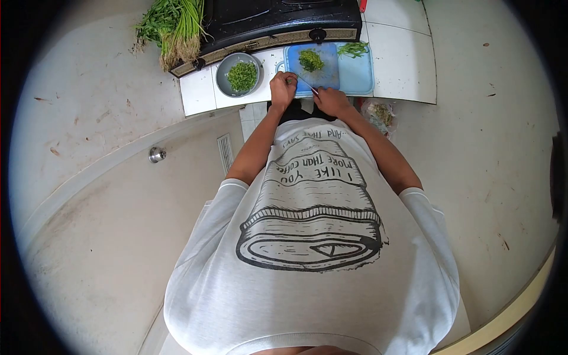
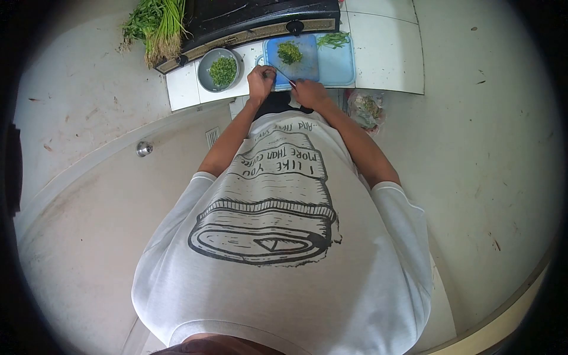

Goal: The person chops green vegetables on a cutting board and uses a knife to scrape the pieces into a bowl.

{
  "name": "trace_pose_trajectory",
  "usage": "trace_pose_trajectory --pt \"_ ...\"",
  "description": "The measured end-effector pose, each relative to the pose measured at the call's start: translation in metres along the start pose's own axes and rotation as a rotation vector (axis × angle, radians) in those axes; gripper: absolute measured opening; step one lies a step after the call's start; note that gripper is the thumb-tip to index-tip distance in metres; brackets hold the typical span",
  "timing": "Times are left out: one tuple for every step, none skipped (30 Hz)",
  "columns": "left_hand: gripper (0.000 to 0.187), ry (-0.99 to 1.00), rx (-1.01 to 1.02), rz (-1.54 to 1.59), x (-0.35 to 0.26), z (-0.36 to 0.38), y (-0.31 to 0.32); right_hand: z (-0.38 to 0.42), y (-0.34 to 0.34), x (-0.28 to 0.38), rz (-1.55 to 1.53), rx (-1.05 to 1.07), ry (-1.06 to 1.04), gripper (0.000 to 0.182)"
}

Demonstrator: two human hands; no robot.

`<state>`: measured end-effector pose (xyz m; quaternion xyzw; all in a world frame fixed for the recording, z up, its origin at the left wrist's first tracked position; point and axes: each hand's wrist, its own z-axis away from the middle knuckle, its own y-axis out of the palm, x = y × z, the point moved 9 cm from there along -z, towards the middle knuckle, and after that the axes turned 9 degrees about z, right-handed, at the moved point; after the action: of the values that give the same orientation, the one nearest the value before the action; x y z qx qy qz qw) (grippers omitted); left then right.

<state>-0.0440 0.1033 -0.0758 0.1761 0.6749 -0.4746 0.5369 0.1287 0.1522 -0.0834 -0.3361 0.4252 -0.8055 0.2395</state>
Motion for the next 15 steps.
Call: trace_pose_trajectory --pt "0.017 0.001 0.000 -0.001 0.000 0.000 -0.001 0.001 0.000 -0.001 0.003 -0.006 0.001 0.036" --pt "0.016 0.017 -0.002 -0.021 -0.001 0.000 -0.001 0.001 0.000 -0.002 0.006 -0.012 0.002 0.036" --pt "0.016 0.034 -0.006 -0.039 -0.004 0.000 -0.002 0.003 -0.002 -0.003 0.006 -0.013 0.002 0.036" --pt "0.016 0.035 -0.008 -0.040 -0.005 0.000 -0.003 0.008 -0.002 -0.005 -0.002 0.007 0.018 0.036" --pt "0.015 0.025 -0.005 -0.028 -0.006 0.001 -0.003 0.011 -0.002 -0.006 -0.010 0.028 0.033 0.037" --pt "0.015 0.016 -0.002 -0.016 -0.006 0.001 -0.003 0.013 -0.002 -0.007 -0.008 0.028 0.032 0.037" --pt "0.015 0.016 -0.004 -0.016 -0.008 0.001 -0.003 0.015 -0.002 -0.008 -0.002 0.025 0.037 0.037" --pt "0.015 0.007 -0.003 0.003 -0.009 0.002 -0.003 0.016 -0.002 -0.010 0.005 0.022 0.042 0.038" --pt "0.014 -0.001 -0.002 0.022 -0.008 0.002 -0.003 0.015 -0.002 -0.011 0.005 0.022 0.043 0.038" --pt "0.014 -0.001 -0.002 0.022 -0.007 0.002 -0.003 0.015 -0.001 -0.012 -0.004 0.010 0.040 0.039" --pt "0.014 0.012 -0.002 0.018 -0.008 0.002 -0.003 0.014 -0.001 -0.013 -0.014 -0.002 0.038 0.041" --pt "0.014 0.026 -0.002 0.014 -0.007 0.002 -0.003 0.015 -0.004 -0.011 -0.015 -0.002 0.039 0.041" --pt "0.014 0.026 -0.001 0.013 -0.005 0.002 -0.002 0.014 -0.004 -0.010 -0.017 0.030 0.048 0.040" --pt "0.014 0.030 -0.002 0.012 -0.003 0.002 -0.002 0.015 -0.005 -0.008 -0.020 0.061 0.058 0.039" --pt "0.014 0.035 -0.003 0.010 -0.004 0.001 -0.002 0.016 -0.005 -0.008 -0.020 0.061 0.059 0.039"
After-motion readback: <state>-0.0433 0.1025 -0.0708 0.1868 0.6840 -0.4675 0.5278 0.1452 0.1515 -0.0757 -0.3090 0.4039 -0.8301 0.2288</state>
